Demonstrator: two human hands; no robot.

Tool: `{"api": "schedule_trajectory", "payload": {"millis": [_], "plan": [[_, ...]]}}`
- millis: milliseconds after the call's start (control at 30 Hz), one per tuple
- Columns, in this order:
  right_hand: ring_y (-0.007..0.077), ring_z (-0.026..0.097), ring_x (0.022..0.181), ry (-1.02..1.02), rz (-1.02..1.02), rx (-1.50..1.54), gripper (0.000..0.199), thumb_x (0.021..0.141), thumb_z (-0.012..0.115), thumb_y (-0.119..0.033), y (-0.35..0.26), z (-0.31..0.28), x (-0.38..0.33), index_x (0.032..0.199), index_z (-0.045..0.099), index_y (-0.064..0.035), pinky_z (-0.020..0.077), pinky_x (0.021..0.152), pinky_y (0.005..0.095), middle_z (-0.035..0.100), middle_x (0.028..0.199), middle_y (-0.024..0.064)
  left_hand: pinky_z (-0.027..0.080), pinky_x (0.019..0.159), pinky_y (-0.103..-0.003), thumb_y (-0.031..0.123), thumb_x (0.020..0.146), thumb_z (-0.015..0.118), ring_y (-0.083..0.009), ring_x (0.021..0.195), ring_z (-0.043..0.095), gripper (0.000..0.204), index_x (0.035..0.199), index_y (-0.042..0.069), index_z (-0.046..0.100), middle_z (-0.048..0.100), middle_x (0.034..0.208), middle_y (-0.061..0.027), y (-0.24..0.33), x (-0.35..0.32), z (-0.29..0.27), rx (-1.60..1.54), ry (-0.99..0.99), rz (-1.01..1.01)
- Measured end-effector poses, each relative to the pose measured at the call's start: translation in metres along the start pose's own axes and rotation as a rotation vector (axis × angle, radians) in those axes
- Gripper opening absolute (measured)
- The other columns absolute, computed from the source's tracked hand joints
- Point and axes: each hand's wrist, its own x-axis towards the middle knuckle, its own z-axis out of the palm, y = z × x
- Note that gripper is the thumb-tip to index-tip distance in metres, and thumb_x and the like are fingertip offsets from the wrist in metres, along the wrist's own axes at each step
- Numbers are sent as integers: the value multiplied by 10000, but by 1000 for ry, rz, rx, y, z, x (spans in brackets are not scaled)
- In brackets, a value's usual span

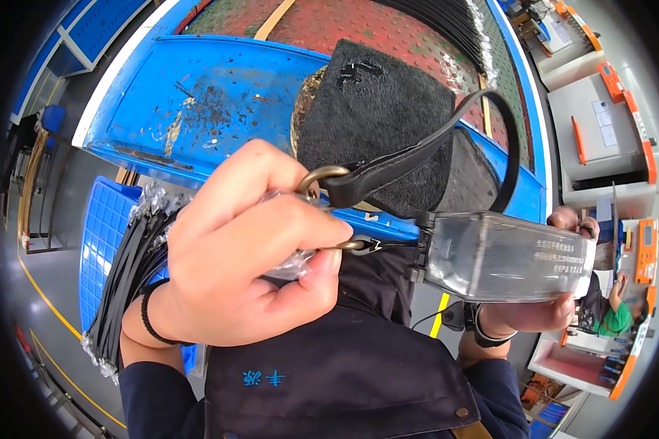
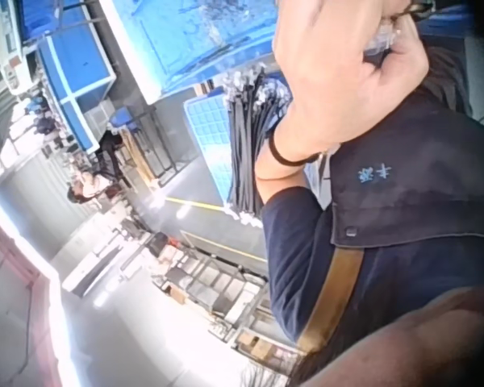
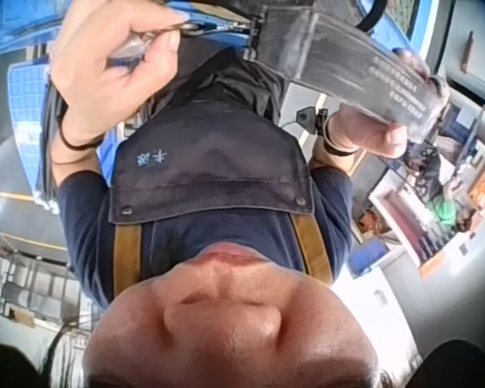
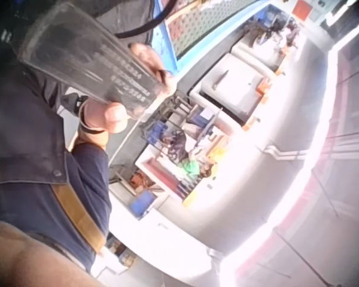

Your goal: The person picks black cables from a blue bin, threads one end through a metal hook, and secures it using a transparent plastic clip. The person repeats this process for multiple cables, placing the finished assemblies onto a conveyor belt.

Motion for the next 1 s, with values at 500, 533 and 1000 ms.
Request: {"api": "schedule_trajectory", "payload": {"millis": [500,533,1000], "plan": [[197,519,834,-11,128,19,826,509,686,-500,-5,14,0,1163,404,-84,458,713,284,517,942,161,381,547,-308,-6,502,644,-196,637,469,362,829,149,654,477,813,-37,2,-7,-1,150,-71,260],[196,518,832,-14,120,12,828,510,684,-504,-4,14,0,1164,404,-80,457,710,280,520,938,161,381,546,-307,-8,503,644,-196,638,468,361,828,148,653,475,812,-38,2,-7,0,153,-65,260],[136,410,789,-209,17,784,619,800,585,-100,-10,-35,38,1284,245,82,410,715,265,357,1237,150,387,572,-267,25,704,575,-183,646,474,124,822,25,537,494,733,-73,-35,-15,0,101,289,-39]]}}
